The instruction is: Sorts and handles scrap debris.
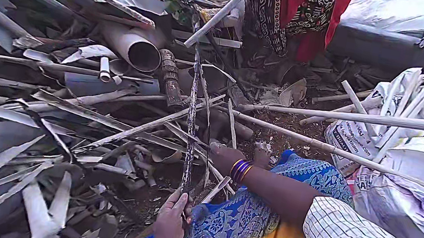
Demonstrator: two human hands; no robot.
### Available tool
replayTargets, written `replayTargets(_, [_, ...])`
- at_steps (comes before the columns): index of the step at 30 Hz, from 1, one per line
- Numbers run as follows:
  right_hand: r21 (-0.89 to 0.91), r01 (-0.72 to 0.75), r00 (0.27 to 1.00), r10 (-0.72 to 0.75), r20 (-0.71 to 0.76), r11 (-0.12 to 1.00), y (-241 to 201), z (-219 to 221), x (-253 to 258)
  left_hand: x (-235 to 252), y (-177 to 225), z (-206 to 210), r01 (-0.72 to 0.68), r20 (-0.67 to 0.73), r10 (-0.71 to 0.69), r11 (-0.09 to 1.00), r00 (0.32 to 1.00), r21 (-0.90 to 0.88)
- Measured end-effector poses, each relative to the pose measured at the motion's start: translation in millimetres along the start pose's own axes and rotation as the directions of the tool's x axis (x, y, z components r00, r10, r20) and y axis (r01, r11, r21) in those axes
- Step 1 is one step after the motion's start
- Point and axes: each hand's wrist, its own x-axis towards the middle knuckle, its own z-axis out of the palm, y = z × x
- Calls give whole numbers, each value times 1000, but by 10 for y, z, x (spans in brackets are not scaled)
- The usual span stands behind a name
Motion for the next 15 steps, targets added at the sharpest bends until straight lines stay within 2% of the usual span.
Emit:
replayTargets(1, [17,42,999,-42,27,999,-45,69,-88,-11,-11,-8,-2,3,2,1000,1000,-5])
replayTargets(4, [10,289,955,-289,67,957,-170,318,-254,9,19,0,32,-34,-31,999,999,19])
replayTargets(5, [3,309,950,-309,50,951,-150,328,-214,11,36,-1,44,-37,-43,999,998,27])
replayTargets(6, [6,277,961,-277,23,961,-88,282,-141,13,42,2,50,-35,-49,999,998,19])
replayTargets(8, [37,87,996,-88,13,996,59,146,18,-17,20,-19,62,-24,-62,998,998,-13])
replayTargets(10, [50,18,1000,-18,-8,999,122,69,74,-10,26,15,66,-11,-66,997,998,-43])
replayTargets(11, [44,51,999,-51,0,998,63,82,11,-3,37,27,62,-7,-62,997,998,-55])
replayTargets(14, [-16,279,957,-276,91,960,-213,267,-237,0,64,-9,63,-39,-65,997,997,-53])
replayTargets(15, [-32,288,953,-282,113,957,-233,293,-252,2,71,-1,73,-50,-75,997,996,-40])
